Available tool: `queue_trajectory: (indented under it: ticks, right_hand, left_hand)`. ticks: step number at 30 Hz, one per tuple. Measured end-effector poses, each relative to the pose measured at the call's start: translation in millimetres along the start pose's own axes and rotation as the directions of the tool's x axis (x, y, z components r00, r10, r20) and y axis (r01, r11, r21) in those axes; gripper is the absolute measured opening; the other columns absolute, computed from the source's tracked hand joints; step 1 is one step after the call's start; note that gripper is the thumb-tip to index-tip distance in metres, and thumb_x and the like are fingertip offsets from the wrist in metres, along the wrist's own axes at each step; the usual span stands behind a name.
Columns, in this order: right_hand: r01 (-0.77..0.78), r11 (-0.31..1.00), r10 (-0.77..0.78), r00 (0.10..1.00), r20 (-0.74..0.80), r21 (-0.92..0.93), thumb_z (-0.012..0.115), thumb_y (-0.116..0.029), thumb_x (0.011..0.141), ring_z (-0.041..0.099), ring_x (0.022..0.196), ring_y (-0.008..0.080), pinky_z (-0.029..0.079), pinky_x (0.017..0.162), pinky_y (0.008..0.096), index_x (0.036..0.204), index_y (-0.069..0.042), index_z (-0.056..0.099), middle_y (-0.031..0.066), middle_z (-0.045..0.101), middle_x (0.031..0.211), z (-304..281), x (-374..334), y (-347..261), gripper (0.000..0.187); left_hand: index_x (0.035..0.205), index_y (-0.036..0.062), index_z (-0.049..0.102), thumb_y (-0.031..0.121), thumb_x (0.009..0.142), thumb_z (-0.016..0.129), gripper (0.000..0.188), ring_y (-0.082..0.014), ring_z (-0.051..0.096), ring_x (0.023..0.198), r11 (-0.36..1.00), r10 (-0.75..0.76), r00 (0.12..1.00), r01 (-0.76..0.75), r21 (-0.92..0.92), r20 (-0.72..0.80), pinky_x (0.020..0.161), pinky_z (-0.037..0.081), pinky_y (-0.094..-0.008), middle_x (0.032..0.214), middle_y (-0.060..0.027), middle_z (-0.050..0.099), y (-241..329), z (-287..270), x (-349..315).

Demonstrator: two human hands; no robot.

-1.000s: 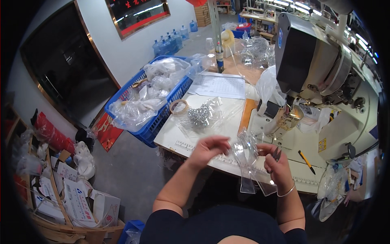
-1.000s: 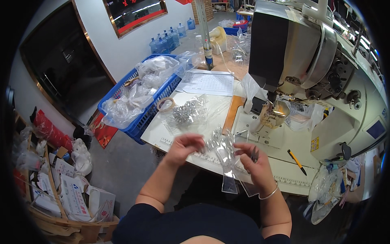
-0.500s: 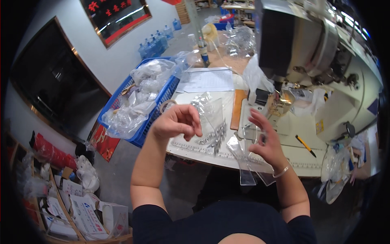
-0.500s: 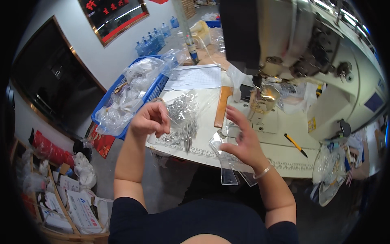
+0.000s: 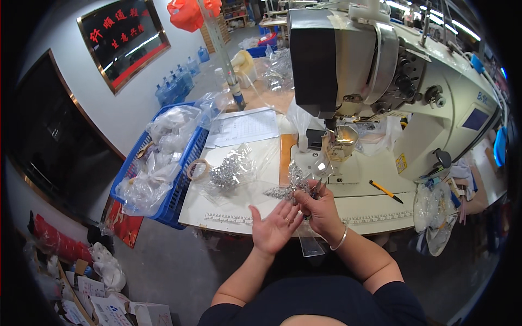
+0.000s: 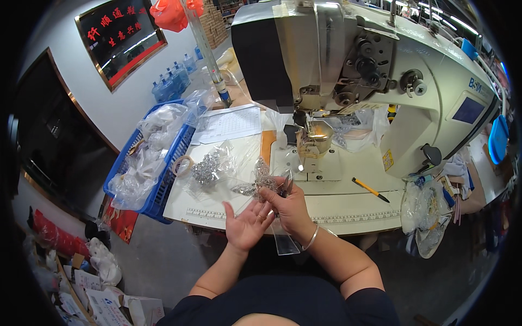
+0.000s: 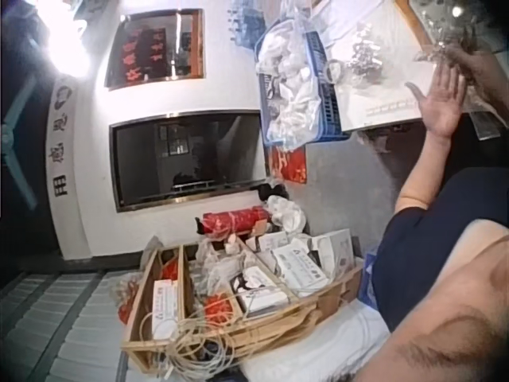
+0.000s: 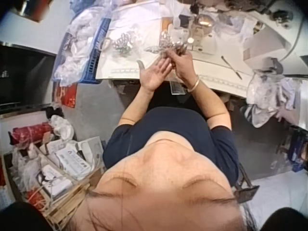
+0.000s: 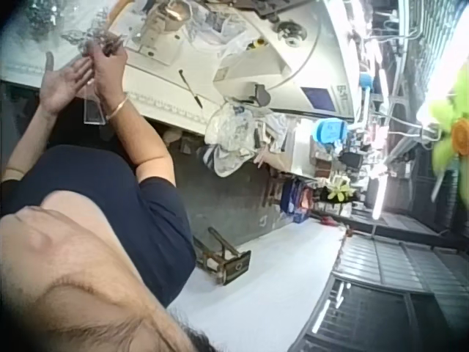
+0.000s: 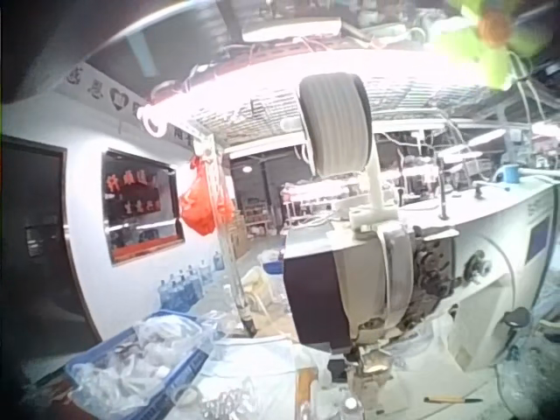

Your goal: The person assembles small, clear plastic bags containing silver star-shaped decorations. They place the bags under a sewing machine needle to stitch them shut, then use scissors to trim the excess thread. The process is repeated for multiple bags throughout the clip.

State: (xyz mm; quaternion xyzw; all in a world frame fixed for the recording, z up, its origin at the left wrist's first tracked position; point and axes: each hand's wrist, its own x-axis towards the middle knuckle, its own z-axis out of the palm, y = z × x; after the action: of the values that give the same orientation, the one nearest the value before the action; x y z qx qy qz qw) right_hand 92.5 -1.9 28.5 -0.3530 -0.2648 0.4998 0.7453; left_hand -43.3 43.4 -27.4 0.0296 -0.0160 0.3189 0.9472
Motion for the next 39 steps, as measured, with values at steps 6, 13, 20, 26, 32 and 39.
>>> queue_trajectory:
  ticks: [6,13,20,26,32,39]
  right_hand:
    - [0.117,0.993,-0.114,0.988,-0.1,0.016,0.067,-0.004,0.082,0.058,0.073,0.0079,0.047,0.06,0.0202,0.106,-0.002,0.059,0.0026,0.064,0.09,19,-9,14,0.025]
    - [0.07,0.997,-0.073,0.989,-0.128,-0.031,0.068,-0.007,0.082,0.044,0.057,0.0005,0.034,0.046,0.0155,0.115,-0.005,0.059,-0.0023,0.063,0.086,18,-16,17,0.035]
    - [0.033,0.999,-0.037,0.992,-0.122,-0.033,0.064,-0.003,0.084,0.052,0.066,0.0037,0.035,0.047,0.0166,0.103,-0.01,0.061,-0.0016,0.062,0.09,13,-18,20,0.021]
    - [0.018,0.999,-0.022,0.992,-0.124,-0.037,0.068,-0.008,0.082,0.045,0.056,0.0009,0.034,0.044,0.0153,0.114,-0.007,0.06,-0.0015,0.062,0.086,10,-15,28,0.034]
    - [-0.014,0.994,0.004,0.995,-0.101,-0.106,0.065,-0.008,0.084,0.044,0.057,0.0001,0.034,0.045,0.0159,0.116,-0.006,0.058,-0.0029,0.062,0.084,20,-8,23,0.033]
    - [-0.017,0.947,0.128,0.936,0.327,-0.321,0.065,-0.018,0.084,0.061,0.074,0.01,0.038,0.051,0.0167,0.124,-0.003,0.052,0.0062,0.063,0.102,52,43,-22,0.045]
  left_hand:
    - [0.141,0.0012,0.022,0.046,0.086,0.056,0.078,-0.0304,0.037,0.128,0.636,0.292,0.91,-0.414,0.651,0.293,0.109,0.022,-0.0463,0.139,-0.0161,0.038,-21,3,3]
    - [0.134,-0.0028,0.035,-0.003,0.091,0.038,0.042,-0.0246,0.051,0.115,0.702,0.411,0.878,-0.476,0.529,0.244,0.1,0.041,-0.0365,0.128,-0.0165,0.048,-13,34,18]
    - [0.135,-0.0032,0.033,-0.003,0.092,0.038,0.043,-0.0265,0.048,0.119,0.669,0.426,0.883,-0.453,0.589,0.196,0.101,0.039,-0.0395,0.132,-0.0181,0.045,-15,34,10]
    - [0.135,-0.0035,0.032,-0.002,0.092,0.037,0.044,-0.0265,0.048,0.119,0.643,0.446,0.877,-0.452,0.618,0.177,0.099,0.04,-0.0394,0.132,-0.0183,0.045,-13,29,7]
    - [0.134,-0.004,0.034,-0.002,0.092,0.039,0.042,-0.0266,0.05,0.117,0.582,0.46,0.87,-0.446,0.68,0.177,0.098,0.042,-0.039,0.13,-0.0179,0.046,0,29,12]
    - [0.131,0.0048,0.04,0.0,0.094,0.04,0.038,-0.0276,0.056,0.108,0.532,0.642,0.719,-0.668,0.52,0.266,0.088,0.051,-0.0354,0.121,-0.0153,0.053,103,75,33]
